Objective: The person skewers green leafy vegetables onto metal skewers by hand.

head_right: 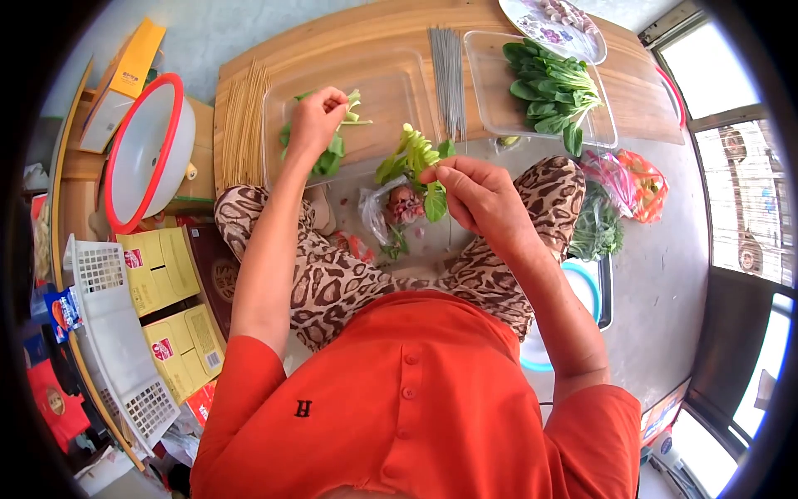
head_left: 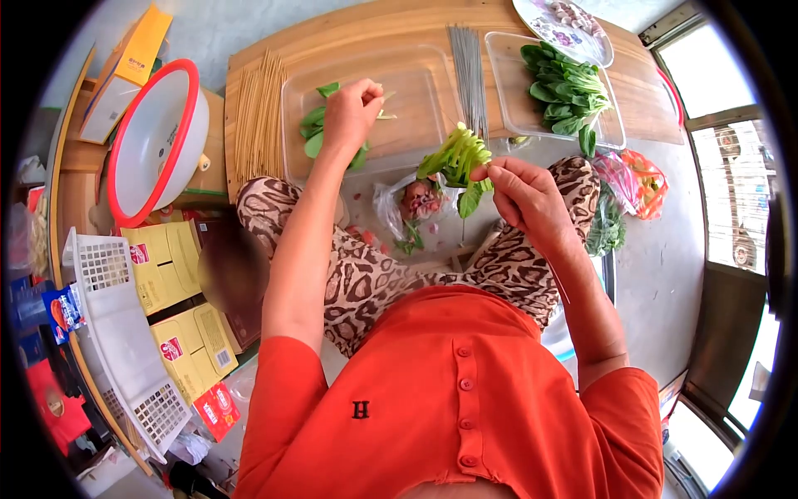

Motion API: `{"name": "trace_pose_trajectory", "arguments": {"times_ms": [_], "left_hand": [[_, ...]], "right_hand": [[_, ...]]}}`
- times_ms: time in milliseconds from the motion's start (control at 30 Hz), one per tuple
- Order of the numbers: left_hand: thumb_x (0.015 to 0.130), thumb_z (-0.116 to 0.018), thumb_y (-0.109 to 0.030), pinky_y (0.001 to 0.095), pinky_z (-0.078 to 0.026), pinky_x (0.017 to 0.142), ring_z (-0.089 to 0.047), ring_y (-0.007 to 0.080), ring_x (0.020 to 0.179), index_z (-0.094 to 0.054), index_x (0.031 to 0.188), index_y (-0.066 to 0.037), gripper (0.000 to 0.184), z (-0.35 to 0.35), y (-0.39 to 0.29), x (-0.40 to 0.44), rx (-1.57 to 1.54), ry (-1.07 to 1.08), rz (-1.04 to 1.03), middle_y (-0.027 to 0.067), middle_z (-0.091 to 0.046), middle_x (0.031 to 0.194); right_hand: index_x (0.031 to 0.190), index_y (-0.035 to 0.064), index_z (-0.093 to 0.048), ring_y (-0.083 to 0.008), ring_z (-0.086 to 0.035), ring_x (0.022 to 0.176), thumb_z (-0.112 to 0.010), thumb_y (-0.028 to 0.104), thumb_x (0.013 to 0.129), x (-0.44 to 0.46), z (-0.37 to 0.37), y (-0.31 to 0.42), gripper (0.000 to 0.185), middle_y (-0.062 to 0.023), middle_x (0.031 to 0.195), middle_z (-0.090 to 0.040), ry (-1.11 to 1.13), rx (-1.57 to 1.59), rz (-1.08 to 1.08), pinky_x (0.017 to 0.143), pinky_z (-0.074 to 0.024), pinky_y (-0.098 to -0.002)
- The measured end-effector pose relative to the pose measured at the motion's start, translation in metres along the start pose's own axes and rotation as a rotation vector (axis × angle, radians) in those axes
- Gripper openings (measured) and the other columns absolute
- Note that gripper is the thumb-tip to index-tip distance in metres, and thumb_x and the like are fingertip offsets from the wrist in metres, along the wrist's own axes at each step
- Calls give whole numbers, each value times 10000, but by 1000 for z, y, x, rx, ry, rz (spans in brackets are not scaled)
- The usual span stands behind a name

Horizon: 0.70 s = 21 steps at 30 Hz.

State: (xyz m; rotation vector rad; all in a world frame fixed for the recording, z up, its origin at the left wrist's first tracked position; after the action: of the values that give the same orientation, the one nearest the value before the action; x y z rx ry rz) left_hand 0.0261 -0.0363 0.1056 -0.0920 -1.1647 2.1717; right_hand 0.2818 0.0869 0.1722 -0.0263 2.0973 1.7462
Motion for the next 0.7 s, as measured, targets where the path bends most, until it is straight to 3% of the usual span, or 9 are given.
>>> {"name": "trace_pose_trajectory", "arguments": {"times_ms": [100, 233, 700], "left_hand": [[812, -680, -58, 236, -484, 606, -577, 55, 703, -654, 881, -10, 88, 29, -49, -15, -236, -75, 73, -2, -630, 758], [827, -657, 10, 200, -490, 598, -573, 54, 697, -638, 917, -5, 94, 38, -65, -31, -572, -127, 150, 6, -627, 828], [829, -677, 6, 193, -504, 591, -564, 52, 675, -636, 909, -9, 91, 40, -87, -51, -737, -146, 106, 1, -612, 813]], "right_hand": [[999, 11, -639, -15, -284, 416, -482, 219, 989, 3, -12, 9, 261, 77, 501, -376, 17, -14, 14, 405, -206, -191], [1003, 11, -639, -12, -296, 418, -482, 226, 989, 5, -28, 22, 267, 77, 504, -385, 48, -51, 39, 404, -207, -187], [987, 14, -634, -13, -301, 410, -477, 246, 992, 0, -39, 28, 280, 77, 498, -384, 84, -63, 65, 395, -197, -187]]}}
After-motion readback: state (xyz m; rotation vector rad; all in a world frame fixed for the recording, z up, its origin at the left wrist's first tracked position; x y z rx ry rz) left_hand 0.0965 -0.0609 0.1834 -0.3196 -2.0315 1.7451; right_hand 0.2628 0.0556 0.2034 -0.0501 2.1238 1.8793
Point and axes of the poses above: each hand's wrist, its own x-axis towards the middle knuckle, its own z-axis out of the back of the hand, y = z × x, the point moved 6 cm from there along x, towards the middle knuckle
